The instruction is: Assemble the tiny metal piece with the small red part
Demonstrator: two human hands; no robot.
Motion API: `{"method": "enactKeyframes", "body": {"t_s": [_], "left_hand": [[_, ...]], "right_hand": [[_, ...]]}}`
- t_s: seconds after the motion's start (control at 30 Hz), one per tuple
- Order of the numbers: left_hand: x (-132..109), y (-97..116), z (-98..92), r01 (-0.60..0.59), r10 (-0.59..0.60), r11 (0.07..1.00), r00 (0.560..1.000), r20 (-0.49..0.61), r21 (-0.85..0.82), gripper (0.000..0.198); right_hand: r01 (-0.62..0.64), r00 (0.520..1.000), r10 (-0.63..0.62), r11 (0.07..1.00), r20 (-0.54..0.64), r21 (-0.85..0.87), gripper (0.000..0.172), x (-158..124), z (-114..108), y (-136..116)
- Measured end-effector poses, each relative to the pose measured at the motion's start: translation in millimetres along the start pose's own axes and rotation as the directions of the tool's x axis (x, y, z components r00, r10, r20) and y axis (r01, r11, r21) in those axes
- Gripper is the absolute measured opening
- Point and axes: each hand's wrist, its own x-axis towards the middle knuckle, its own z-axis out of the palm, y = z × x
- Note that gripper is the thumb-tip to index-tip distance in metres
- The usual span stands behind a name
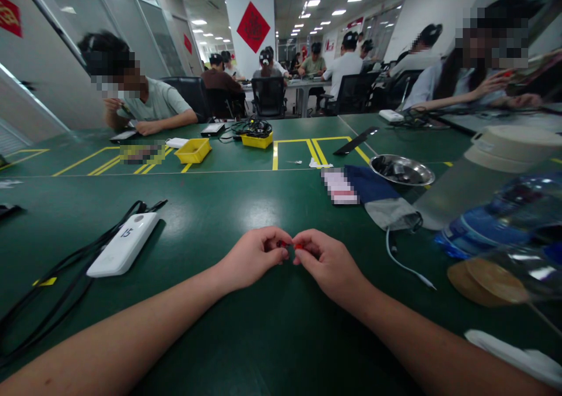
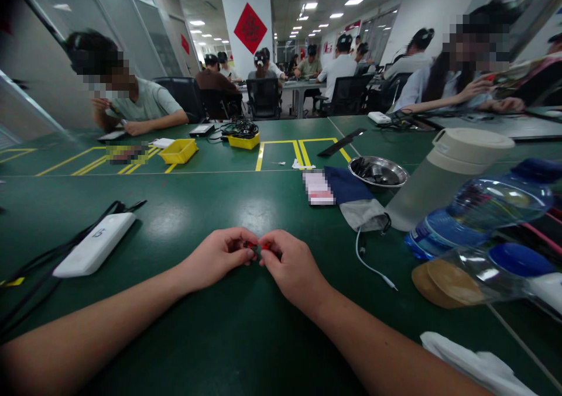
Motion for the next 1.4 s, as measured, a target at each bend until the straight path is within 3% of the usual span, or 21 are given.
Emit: {"method": "enactKeyframes", "body": {"t_s": [0.2,0.37,0.53,0.8,1.0,1.2,1.4], "left_hand": [[0,0,-0.5,0.008,-0.008,1.000,1.000,-0.026,-0.021,0.021],[3,1,0.4,0.021,-0.032,0.977,0.998,-0.048,-0.211,0.030],[3,2,-0.5,0.078,-0.086,0.962,0.996,-0.021,-0.260,0.021],[3,-2,0.8,0.101,-0.126,0.898,0.991,-0.031,-0.427,0.030],[4,-1,0.6,0.168,-0.223,0.850,0.973,-0.052,-0.499,0.023],[3,0,1.4,0.182,-0.236,0.870,0.970,-0.062,-0.458,0.023],[2,1,2.8,0.172,-0.241,0.838,0.968,-0.068,-0.518,0.019]], "right_hand": [[-0.015,1.000,0.014,0.999,0.018,0.043,0.015,0,-1,-8],[-0.089,0.996,0.090,0.991,-0.004,0.095,0.015,3,-4,-10],[-0.209,0.975,0.220,0.939,-0.011,0.272,0.017,9,-6,-9],[-0.242,0.966,0.257,0.882,0.016,0.405,0.015,9,-6,-5],[-0.245,0.968,0.249,0.906,0.034,0.344,0.013,9,-8,-10],[-0.231,0.973,0.222,0.906,0.066,0.354,0.013,9,-9,-12],[-0.235,0.971,0.232,0.898,0.053,0.371,0.014,10,-9,-11]]}}
